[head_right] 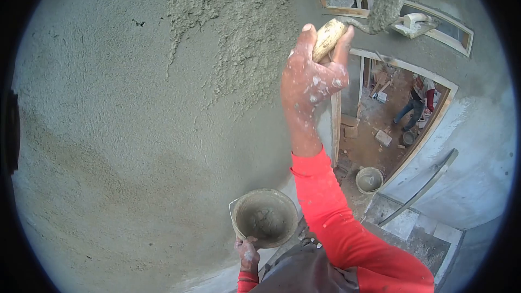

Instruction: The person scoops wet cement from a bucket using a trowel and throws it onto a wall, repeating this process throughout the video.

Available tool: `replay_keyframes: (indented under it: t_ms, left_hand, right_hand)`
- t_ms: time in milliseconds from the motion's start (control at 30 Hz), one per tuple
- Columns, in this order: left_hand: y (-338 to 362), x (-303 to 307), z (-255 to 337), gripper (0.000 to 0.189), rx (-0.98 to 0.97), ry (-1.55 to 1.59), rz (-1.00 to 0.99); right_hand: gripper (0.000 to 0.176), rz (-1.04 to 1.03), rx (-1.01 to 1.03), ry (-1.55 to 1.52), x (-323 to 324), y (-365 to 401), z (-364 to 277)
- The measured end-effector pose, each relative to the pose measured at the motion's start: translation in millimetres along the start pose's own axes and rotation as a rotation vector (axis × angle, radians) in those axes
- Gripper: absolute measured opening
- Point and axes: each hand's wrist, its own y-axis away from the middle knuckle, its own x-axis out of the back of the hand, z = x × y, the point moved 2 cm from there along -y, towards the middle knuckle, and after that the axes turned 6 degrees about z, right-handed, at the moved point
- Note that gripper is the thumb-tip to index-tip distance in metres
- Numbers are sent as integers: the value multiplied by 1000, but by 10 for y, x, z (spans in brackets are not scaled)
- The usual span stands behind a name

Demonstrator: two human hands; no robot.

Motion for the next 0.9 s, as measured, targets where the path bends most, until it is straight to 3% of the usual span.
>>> replay_keyframes:
  t_ms: [67,167,233,267,300,367,400,467,533,567,600,700,733,900]
  left_hand:
    - [166,52,90,40,-55,29,119]
    - [304,212,225,40,-43,77,255]
    - [500,406,198,43,54,125,261]
    - [488,739,-71,43,-62,31,287]
    - [301,1249,-491,43,-195,-61,302]
    - [444,969,-200,42,-12,220,440]
    - [532,1111,-229,42,6,190,438]
    - [590,1696,-521,41,-173,-83,383]
    - [567,2558,-1051,40,-490,-470,308]
    - [620,2783,-1109,36,-439,-441,359]
    - [707,2797,-1066,32,-505,-527,379]
    - [973,2901,-861,21,-867,-1004,420]
    - [1021,2967,-828,18,-993,-1102,427]
    - [945,2780,-835,23,-521,-641,618]
  right_hand:
    - [68,139,262,85,-222,45,258]
    - [61,77,428,300,-574,512,482]
    - [61,-349,526,357,-497,1352,798]
    - [61,-606,514,296,-176,1814,865]
    - [61,-803,431,178,308,2250,795]
    - [62,-1023,200,23,1268,2840,608]
    - [62,-1069,92,45,1573,3016,623]
    - [56,-1040,-148,211,1768,3114,837]
    - [48,-842,-260,338,1610,3033,1194]
    - [39,-724,-489,387,1470,2980,1472]
    - [31,-600,-705,422,1285,2903,1716]
    - [26,-259,-1259,115,652,2666,1871]
    - [26,-298,-1244,47,447,2667,1748]
    - [31,-444,-1201,-292,-680,2673,506]
